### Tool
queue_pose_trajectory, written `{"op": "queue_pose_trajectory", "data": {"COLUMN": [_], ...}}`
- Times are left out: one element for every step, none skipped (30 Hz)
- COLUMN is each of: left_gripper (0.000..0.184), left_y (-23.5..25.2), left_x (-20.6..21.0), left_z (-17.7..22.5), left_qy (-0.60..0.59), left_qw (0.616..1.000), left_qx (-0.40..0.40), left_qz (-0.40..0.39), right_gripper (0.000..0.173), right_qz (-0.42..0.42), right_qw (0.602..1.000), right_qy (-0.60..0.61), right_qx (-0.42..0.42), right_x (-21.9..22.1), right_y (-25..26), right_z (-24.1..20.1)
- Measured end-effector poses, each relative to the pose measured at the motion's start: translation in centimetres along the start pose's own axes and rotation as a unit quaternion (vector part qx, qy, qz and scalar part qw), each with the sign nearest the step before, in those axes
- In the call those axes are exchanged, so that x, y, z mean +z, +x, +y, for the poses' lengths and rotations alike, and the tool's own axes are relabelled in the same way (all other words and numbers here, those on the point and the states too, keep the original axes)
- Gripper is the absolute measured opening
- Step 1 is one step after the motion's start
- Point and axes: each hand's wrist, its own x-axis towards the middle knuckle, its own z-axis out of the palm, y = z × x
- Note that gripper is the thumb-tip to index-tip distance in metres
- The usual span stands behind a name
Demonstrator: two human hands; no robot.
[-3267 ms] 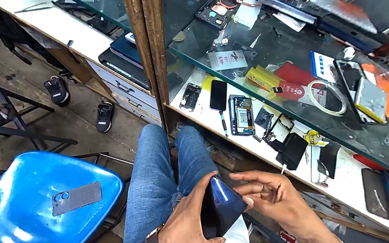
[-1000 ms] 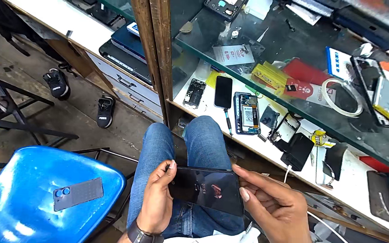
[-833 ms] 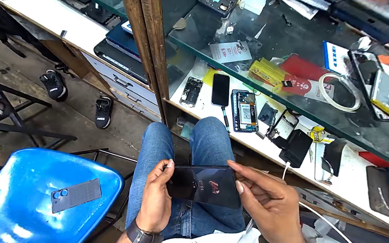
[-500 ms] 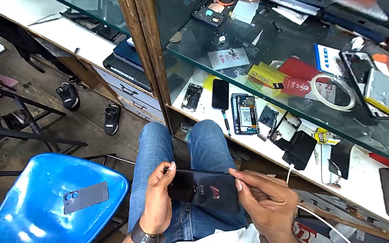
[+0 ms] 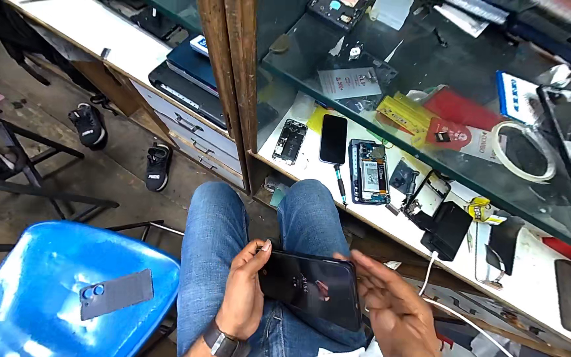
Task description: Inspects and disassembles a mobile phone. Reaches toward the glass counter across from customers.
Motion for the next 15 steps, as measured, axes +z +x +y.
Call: {"op": "queue_pose_trajectory", "data": {"left_gripper": [0.031, 0.033, 0.035, 0.036, 0.037, 0.038, 0.040, 0.046, 0.050, 0.049, 0.042, 0.035, 0.032, 0.032, 0.032], "left_y": [0.1, 0.1, 0.0, -0.2, -0.4, -0.6, -0.8, -1.0, -1.3, -1.7, -2.2, -2.5, -2.7, -2.8, -2.7], "left_x": [0.5, 1.1, 1.8, 2.4, 2.8, 3.0, 3.4, 3.7, 3.8, 3.9, 3.8, 3.4, 3.1, 3.1, 3.4], "left_z": [0.3, 0.6, 0.7, 0.8, 0.9, 1.0, 1.0, 1.2, 1.2, 1.3, 1.2, 0.8, 0.1, -0.5, -0.9], "left_qy": [-0.033, -0.064, -0.089, -0.106, -0.122, -0.138, -0.147, -0.152, -0.154, -0.139, -0.116, -0.111, -0.122, -0.143, -0.173], "left_qw": [0.999, 0.996, 0.991, 0.986, 0.978, 0.968, 0.958, 0.948, 0.940, 0.942, 0.948, 0.955, 0.961, 0.968, 0.970], "left_qx": [-0.029, -0.057, -0.083, -0.109, -0.137, -0.165, -0.192, -0.214, -0.222, -0.206, -0.177, -0.141, -0.094, -0.048, -0.009], "left_qz": [-0.012, -0.029, -0.048, -0.067, -0.098, -0.130, -0.156, -0.181, -0.211, -0.228, -0.237, -0.237, -0.227, -0.201, -0.170], "right_gripper": [0.076, 0.091, 0.102, 0.106, 0.105, 0.102, 0.099, 0.096, 0.094, 0.092, 0.091, 0.092, 0.092, 0.092, 0.091], "right_qz": [-0.031, -0.056, -0.068, -0.071, -0.070, -0.068, -0.067, -0.064, -0.056, -0.045, -0.030, -0.016, -0.002, 0.006, 0.013], "right_qw": [0.999, 0.998, 0.997, 0.996, 0.993, 0.991, 0.988, 0.986, 0.981, 0.974, 0.966, 0.953, 0.934, 0.910, 0.882], "right_qy": [-0.006, -0.016, -0.032, -0.055, -0.082, -0.104, -0.121, -0.142, -0.172, -0.208, -0.246, -0.294, -0.353, -0.414, -0.470], "right_qx": [-0.007, -0.013, -0.020, -0.028, -0.041, -0.054, -0.062, -0.066, -0.072, -0.077, -0.077, -0.070, -0.055, -0.035, -0.019], "right_x": [0.3, 0.7, 1.3, 1.8, 2.3, 2.7, 2.9, 3.0, 3.2, 3.3, 3.5, 3.8, 4.1, 4.4, 4.6], "right_y": [0.5, 1.0, 1.4, 1.7, 2.1, 2.4, 2.7, 2.9, 3.2, 3.4, 3.6, 3.8, 3.9, 3.9, 4.0], "right_z": [0.0, -0.1, -0.2, -0.2, -0.1, 0.2, 0.3, 0.1, -0.1, -0.4, -0.7, -1.0, -1.4, -1.6, -1.7]}}
